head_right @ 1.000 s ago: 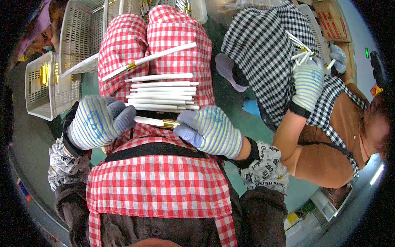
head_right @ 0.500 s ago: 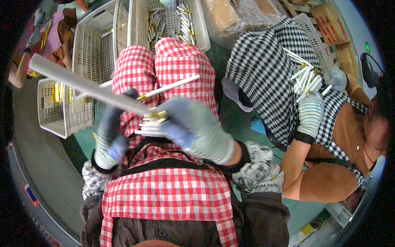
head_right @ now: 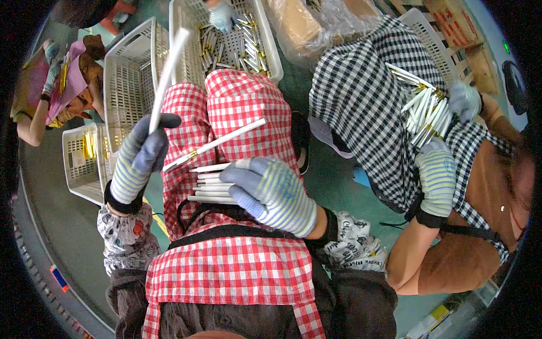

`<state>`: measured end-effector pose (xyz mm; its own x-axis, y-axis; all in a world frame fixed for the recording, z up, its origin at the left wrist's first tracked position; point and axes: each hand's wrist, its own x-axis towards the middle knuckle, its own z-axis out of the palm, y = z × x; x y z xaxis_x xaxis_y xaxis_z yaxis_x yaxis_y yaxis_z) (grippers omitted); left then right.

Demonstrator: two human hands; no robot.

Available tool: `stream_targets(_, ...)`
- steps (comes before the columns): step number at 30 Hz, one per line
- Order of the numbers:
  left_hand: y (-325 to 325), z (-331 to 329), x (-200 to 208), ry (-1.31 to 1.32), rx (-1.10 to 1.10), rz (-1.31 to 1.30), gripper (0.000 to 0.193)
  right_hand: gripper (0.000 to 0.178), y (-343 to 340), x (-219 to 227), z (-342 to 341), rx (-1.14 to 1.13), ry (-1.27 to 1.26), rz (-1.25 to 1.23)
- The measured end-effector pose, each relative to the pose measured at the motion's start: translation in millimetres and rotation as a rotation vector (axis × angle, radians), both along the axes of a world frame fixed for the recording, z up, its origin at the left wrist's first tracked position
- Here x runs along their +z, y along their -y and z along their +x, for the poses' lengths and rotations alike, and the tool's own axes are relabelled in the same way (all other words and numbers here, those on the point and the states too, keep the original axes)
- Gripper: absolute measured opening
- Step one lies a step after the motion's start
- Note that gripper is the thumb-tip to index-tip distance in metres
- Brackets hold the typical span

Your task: Assembling small plastic tubes with metal tips in a manufacturing facility.

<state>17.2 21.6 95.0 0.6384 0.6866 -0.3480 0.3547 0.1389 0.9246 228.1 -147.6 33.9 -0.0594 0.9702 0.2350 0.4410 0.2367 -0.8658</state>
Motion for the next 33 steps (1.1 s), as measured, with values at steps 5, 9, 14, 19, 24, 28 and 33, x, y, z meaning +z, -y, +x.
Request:
stream_targets(5, -21, 7, -29, -0.452, -0.505, 0.957, 0.028, 0.022, 12, -3, 22, -0.151, 0.059, 0.127)
stream_targets(9, 8, 11, -30, -0.486, -0.639, 1.046, 0.048, 0.024, 15, -14, 27, -0.298, 0.081, 0.215)
stream_targets(14, 9, 10, -22, -0.558, -0.728, 1.038, 0.057, 0.026, 10, -3, 31, -0.307, 0.094, 0.292)
stream_targets(19, 5, 20, 3, -0.262, -0.282, 0.727, 0.034, 0.035, -9, 20, 41, -0.349, 0.116, 0.483)
stream_targets(24, 41, 132, 29, 0.454, 0.058, -0.254, 0.043, 0.069, -7, 19, 42, -0.141, -0.579, 0.086)
stream_targets(28, 58, 173, 17, 0.513, -0.004, -0.030, 0.029, 0.079, -8, 18, 39, -0.411, -0.591, 0.192)
stream_targets(33, 66, 181, 15, 0.472, -0.227, 0.013, 0.029, 0.063, 3, 25, 53, -0.421, -0.307, 0.137)
